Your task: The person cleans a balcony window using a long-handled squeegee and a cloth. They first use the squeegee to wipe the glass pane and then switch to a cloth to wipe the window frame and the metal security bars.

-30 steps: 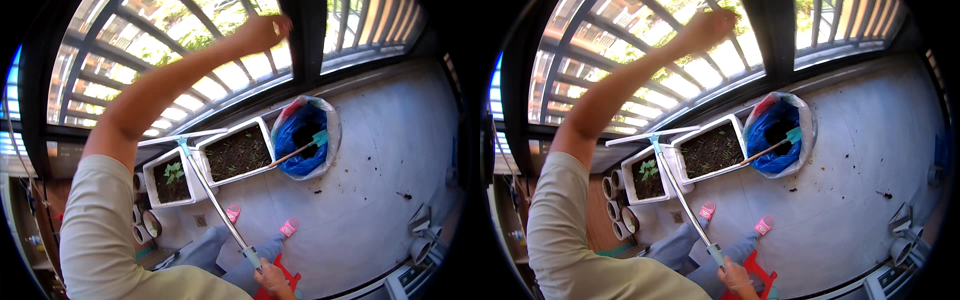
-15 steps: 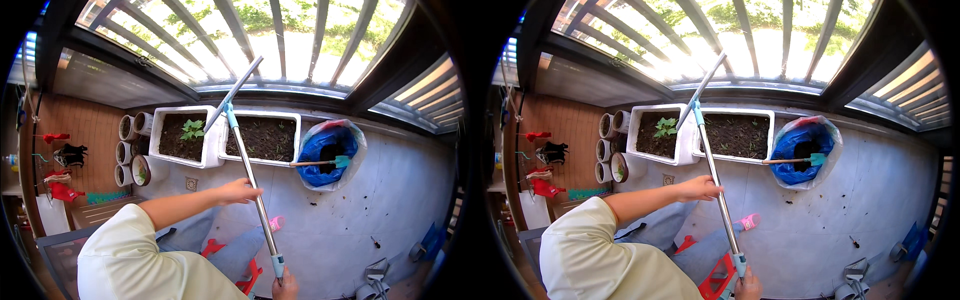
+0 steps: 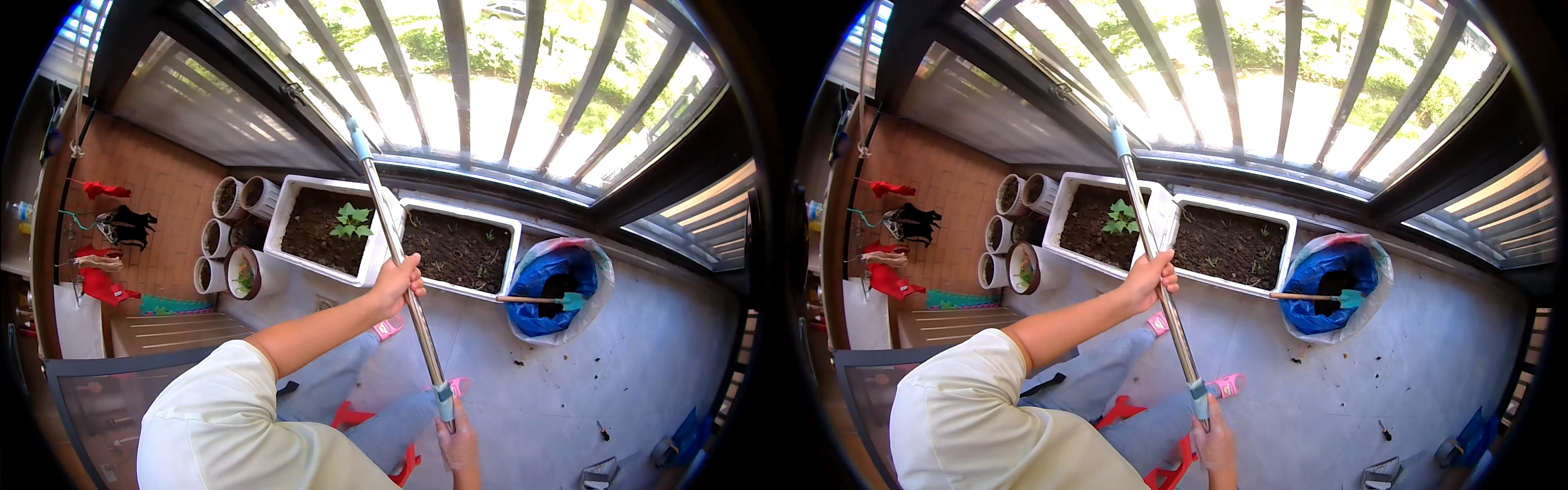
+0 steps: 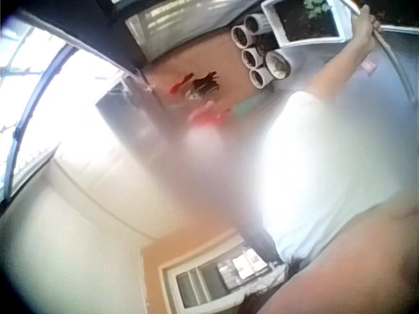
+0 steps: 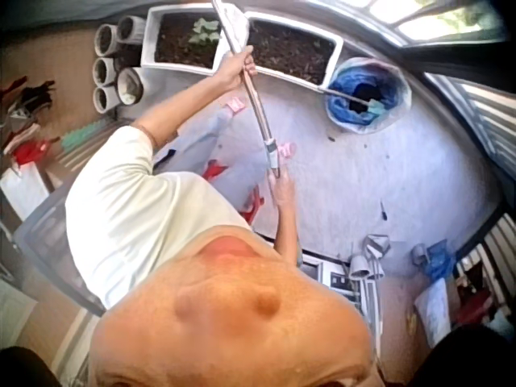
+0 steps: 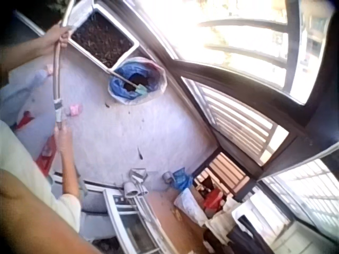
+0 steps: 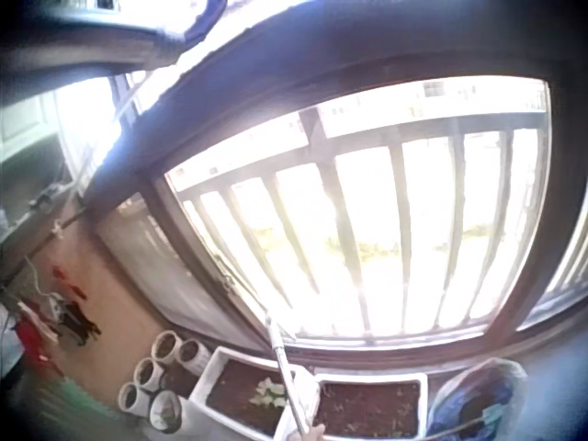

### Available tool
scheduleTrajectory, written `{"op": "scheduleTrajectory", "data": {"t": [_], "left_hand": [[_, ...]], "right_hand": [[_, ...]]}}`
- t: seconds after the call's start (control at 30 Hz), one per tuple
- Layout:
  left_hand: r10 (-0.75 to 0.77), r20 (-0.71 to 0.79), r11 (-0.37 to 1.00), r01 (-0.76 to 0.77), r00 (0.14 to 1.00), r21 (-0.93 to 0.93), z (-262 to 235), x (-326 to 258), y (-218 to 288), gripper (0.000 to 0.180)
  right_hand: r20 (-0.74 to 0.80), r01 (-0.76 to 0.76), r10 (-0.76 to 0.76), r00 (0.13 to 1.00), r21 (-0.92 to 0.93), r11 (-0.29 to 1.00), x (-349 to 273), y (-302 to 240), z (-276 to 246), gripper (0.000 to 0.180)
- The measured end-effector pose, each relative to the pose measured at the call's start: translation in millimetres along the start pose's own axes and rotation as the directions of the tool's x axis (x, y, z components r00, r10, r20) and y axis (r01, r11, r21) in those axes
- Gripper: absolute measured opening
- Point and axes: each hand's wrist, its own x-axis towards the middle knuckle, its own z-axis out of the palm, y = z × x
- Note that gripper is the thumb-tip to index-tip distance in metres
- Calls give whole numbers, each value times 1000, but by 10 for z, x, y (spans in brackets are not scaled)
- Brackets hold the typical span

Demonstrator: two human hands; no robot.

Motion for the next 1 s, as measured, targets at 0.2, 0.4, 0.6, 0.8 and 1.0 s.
{"op": "scheduleTrajectory", "data": {"t": [0.2,0.4,0.6,0.8,1.0], "left_hand": [[37,-91,999,-36,995,16,-466,552,236,21],[59,-49,998,-61,997,-34,-760,1153,313,23],[57,-77,996,-63,995,-66,-990,1576,458,20],[17,-61,997,-22,998,-76,-1052,1726,491,20],[3,-75,999,-7,997,-53,-1066,1829,415,19]], "right_hand": [[-21,110,-112,993,-93,990,527,-171,378,59],[-31,127,-135,990,-183,975,978,-160,602,60],[-5,113,-116,993,-199,973,1375,-279,710,60],[35,55,-50,998,-164,985,1516,-204,794,60],[39,49,-43,998,-189,981,1668,-14,839,60]]}}
